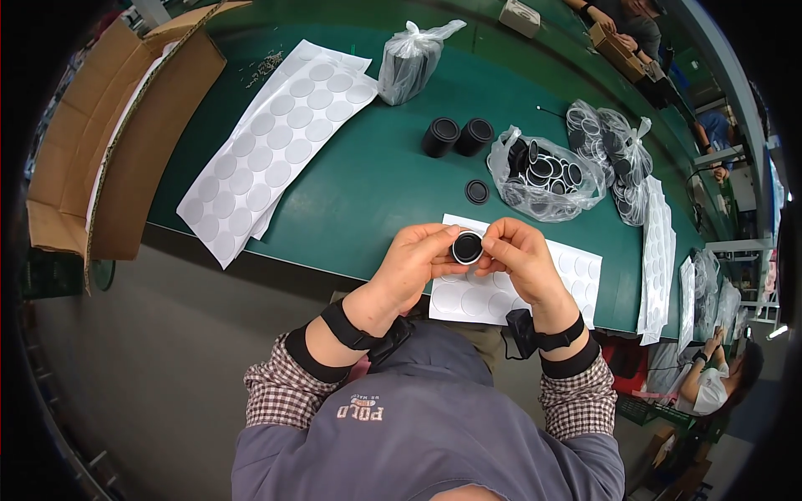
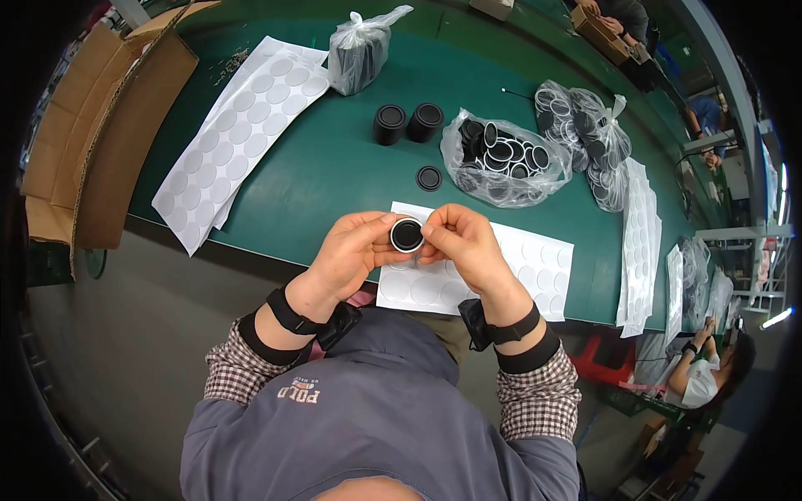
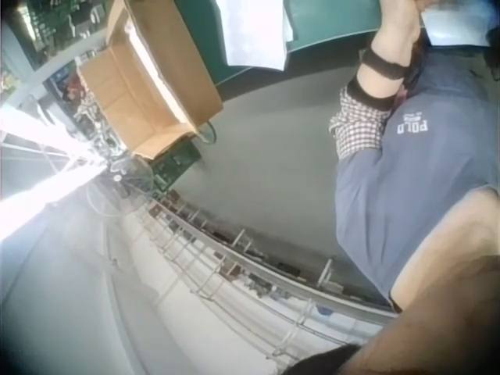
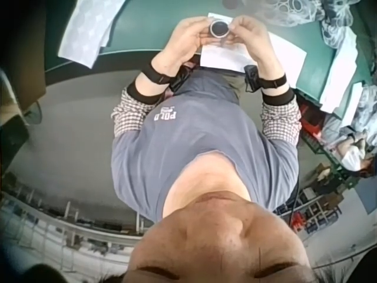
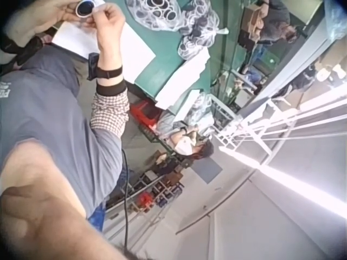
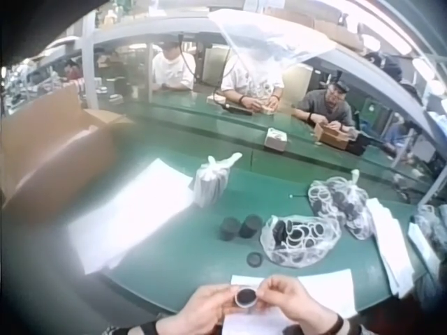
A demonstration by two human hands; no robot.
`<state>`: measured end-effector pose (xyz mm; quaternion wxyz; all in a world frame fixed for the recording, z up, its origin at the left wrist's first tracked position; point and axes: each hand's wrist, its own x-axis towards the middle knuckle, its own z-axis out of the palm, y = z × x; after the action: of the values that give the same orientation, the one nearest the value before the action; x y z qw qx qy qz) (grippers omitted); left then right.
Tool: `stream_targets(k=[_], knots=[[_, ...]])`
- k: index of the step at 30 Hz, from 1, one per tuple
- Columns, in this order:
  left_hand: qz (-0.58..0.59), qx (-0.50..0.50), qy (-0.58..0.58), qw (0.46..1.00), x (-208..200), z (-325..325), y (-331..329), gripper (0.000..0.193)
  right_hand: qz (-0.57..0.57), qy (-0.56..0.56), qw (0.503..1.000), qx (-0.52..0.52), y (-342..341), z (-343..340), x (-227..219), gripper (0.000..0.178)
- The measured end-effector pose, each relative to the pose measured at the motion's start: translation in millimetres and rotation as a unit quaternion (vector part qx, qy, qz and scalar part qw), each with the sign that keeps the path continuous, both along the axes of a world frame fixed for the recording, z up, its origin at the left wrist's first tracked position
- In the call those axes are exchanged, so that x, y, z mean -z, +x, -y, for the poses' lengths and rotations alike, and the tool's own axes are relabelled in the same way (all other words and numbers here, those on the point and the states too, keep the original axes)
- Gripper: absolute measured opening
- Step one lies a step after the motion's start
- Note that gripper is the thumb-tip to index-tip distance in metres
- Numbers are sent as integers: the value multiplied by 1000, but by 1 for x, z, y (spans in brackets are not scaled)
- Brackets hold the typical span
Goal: The recorder is sitting at a workbench assembling small circular electronic parts by peeling and applying adhesive seals.
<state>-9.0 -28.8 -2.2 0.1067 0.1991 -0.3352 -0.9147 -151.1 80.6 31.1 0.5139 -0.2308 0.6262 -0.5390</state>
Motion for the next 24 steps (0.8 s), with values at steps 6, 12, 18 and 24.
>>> stream_targets(k=[6, 12, 18, 24], knots=[[6, -8, -2, 1000, 0, -1, 0, 28, -3, 4, 1000, 1, 0, 1, 1, 12], [11, -11, -27, 1000, 1, -2, 0, 27, -3, 7, 1000, 3, 1, 2, 1, 12], [18, -16, -27, 999, 2, -2, 1, 26, -9, 10, 1000, 2, 2, 4, 2, 11], [28, -22, -19, 999, 3, -2, 3, 25, -16, 24, 1000, 0, 3, 5, 2, 9]])
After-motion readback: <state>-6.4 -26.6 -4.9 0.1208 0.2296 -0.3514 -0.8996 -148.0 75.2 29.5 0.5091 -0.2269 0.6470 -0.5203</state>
